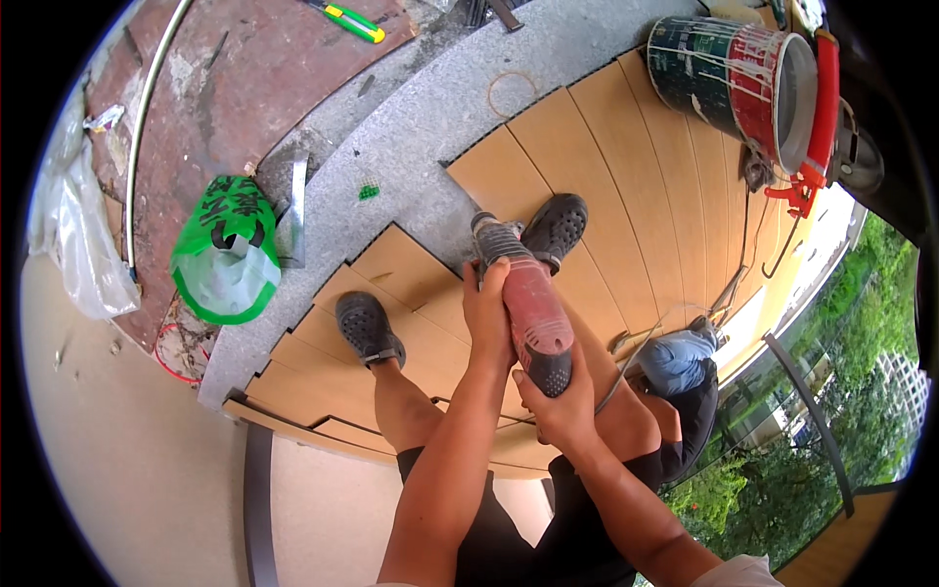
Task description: The person aligns decking planks, fastens clips using a hammer, and marks measurements with a marker. Afterwards, the person connects a power drill to a power strip and drills into the floor.
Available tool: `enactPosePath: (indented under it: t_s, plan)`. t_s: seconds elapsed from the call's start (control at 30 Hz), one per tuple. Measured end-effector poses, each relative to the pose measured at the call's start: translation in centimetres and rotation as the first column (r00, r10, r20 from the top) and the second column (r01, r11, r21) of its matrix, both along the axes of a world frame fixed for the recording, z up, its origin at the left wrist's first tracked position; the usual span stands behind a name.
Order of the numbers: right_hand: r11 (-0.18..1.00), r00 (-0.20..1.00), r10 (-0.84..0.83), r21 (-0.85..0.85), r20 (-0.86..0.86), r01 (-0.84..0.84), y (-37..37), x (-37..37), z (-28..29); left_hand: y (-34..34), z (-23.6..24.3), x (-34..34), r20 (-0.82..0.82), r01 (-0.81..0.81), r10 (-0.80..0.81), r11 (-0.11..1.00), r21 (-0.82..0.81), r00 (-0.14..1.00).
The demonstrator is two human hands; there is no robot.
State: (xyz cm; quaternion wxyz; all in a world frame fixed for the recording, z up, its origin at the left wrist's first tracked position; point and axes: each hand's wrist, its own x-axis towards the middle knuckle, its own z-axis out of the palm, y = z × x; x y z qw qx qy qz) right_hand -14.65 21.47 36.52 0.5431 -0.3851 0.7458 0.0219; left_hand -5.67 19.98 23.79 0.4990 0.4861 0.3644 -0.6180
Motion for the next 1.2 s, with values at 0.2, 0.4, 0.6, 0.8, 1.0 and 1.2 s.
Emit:
enactPosePath:
  t_s: [0.2, 0.4, 0.6, 0.8, 1.0, 1.2]
  plan:
    - [1.000, 1.000, 0.005, -0.016, 0.001, -0.005, 0.0, 0.0, -0.2, 0.2, -0.5, -0.1, 0.024, 0.020, -0.020, 1.000, -0.001, 1.000]
    - [1.000, 0.999, -0.011, -0.018, 0.030, 0.012, 0.5, 0.0, -0.7, 0.6, -0.8, -0.3, 0.018, 0.007, -0.008, 0.998, 0.057, 1.000]
    - [0.997, 0.997, -0.078, 0.021, 0.018, 0.078, -0.1, 0.3, -0.3, -0.2, -0.4, -0.5, 0.069, 0.009, -0.015, 0.997, 0.079, 0.997]
    - [0.995, 0.995, -0.099, -0.006, 0.030, 0.099, 0.3, -0.1, -0.9, -0.5, -0.2, -0.4, 0.079, 0.012, -0.019, 0.996, 0.083, 0.997]
    - [0.998, 0.998, -0.053, -0.021, 0.028, 0.054, -0.3, 0.6, -0.8, 0.2, -1.4, -0.5, 0.092, 0.007, -0.012, 0.998, 0.058, 0.996]
    - [0.969, 0.988, -0.151, 0.198, -0.009, 0.150, -1.1, 0.3, -0.9, -0.3, -1.3, -0.2, 0.078, 0.006, -0.010, 0.999, 0.052, 0.997]
